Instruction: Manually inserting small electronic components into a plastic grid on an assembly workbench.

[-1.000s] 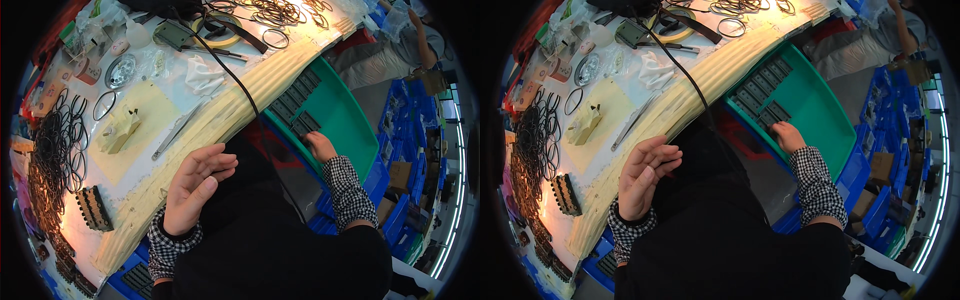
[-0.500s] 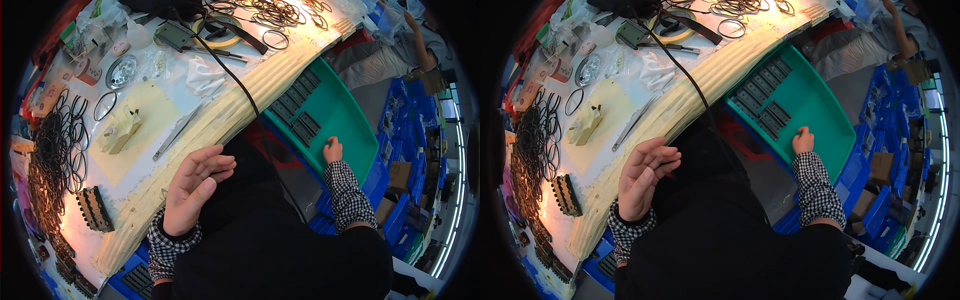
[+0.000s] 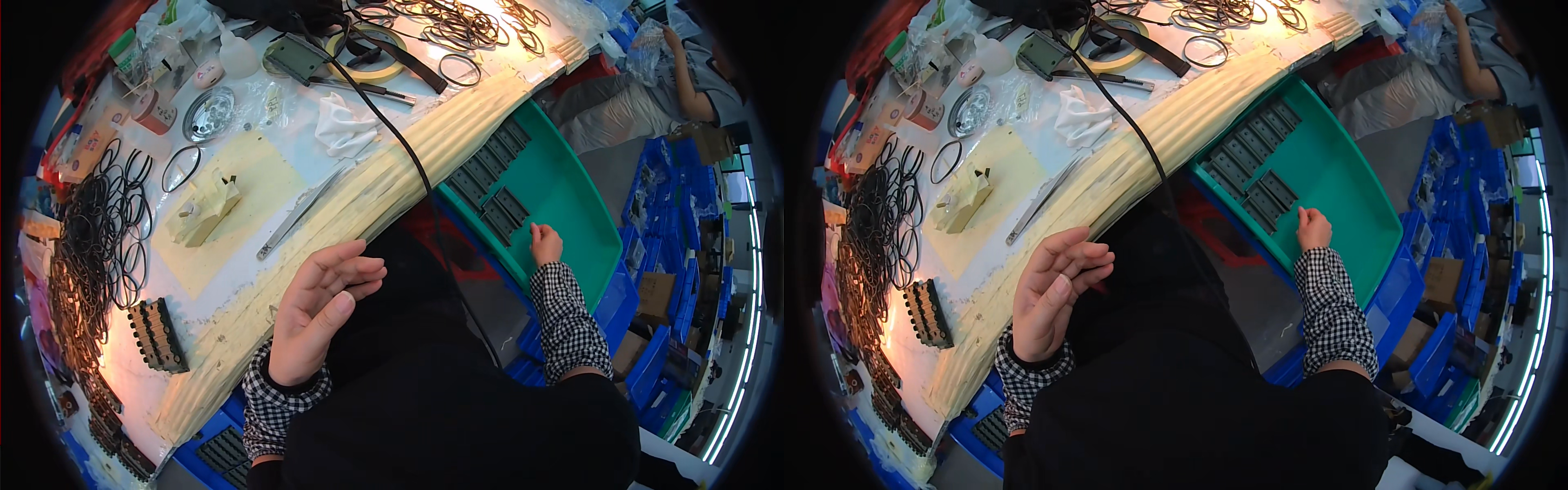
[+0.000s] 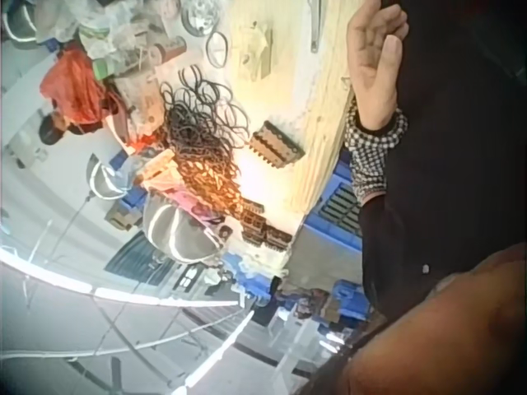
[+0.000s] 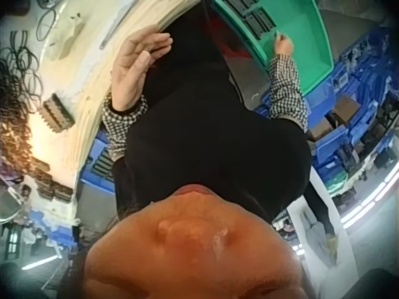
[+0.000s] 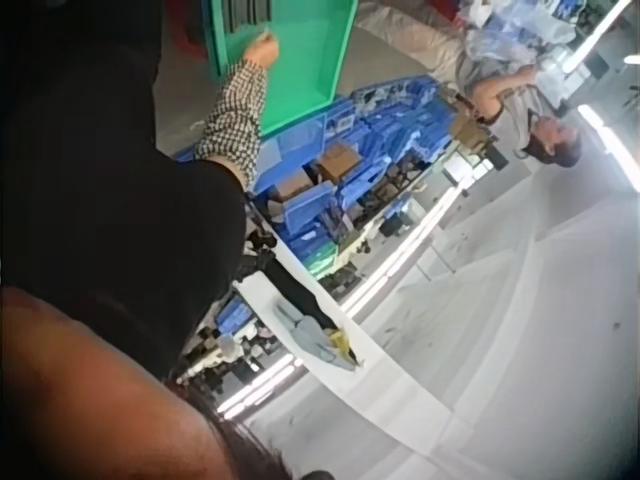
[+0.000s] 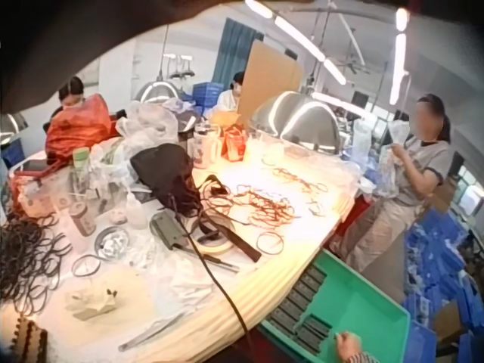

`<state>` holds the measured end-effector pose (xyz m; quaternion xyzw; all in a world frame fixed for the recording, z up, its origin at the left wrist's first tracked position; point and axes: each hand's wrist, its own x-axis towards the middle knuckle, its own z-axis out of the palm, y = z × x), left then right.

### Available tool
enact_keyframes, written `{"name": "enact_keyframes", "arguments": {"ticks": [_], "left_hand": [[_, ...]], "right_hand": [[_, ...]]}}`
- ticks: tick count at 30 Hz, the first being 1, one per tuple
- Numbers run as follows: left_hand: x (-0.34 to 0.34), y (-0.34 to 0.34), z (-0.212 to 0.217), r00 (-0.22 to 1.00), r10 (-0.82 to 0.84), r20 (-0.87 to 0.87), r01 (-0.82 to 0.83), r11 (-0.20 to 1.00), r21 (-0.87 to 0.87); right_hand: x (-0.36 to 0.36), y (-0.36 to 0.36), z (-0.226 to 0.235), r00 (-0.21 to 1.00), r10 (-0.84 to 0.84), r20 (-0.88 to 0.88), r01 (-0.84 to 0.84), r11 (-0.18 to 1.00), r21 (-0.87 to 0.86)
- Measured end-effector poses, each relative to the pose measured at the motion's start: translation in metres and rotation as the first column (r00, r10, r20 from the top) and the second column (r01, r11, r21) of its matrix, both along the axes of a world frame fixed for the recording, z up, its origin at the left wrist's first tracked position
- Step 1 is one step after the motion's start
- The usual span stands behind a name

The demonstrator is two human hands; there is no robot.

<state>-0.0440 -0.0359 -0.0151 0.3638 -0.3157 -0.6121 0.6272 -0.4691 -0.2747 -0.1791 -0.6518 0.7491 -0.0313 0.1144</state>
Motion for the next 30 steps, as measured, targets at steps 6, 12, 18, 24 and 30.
{"name": "enact_keyframes", "arguments": {"ticks": [6,12,18,24,30], "left_hand": [[-0.002,0.002,-0.001,1.0,0.008,0.007,-0.008,1.0,0.003],[-0.001,0.004,-0.004,0.999,0.015,-0.029,-0.016,1.0,-0.022],[-0.005,0.003,0.001,0.996,0.071,-0.054,-0.07,0.997,0.021],[0.002,0.019,0.004,0.987,0.153,-0.047,-0.151,0.987,0.053],[0.006,0.029,-0.013,0.925,0.378,-0.041,-0.378,0.905,-0.194]], "right_hand": [[-0.012,-0.025,-0.036,0.98,0.172,0.096,-0.156,0.976,-0.153],[-0.002,-0.038,-0.039,0.914,0.333,0.232,-0.325,0.943,-0.069],[0.009,-0.049,-0.026,0.955,0.253,0.158,-0.215,0.951,-0.221],[0.061,-0.066,0.029,0.867,0.15,0.474,0.078,0.9,-0.428],[0.112,-0.071,0.121,0.463,0.423,0.779,0.124,0.839,-0.53]]}}
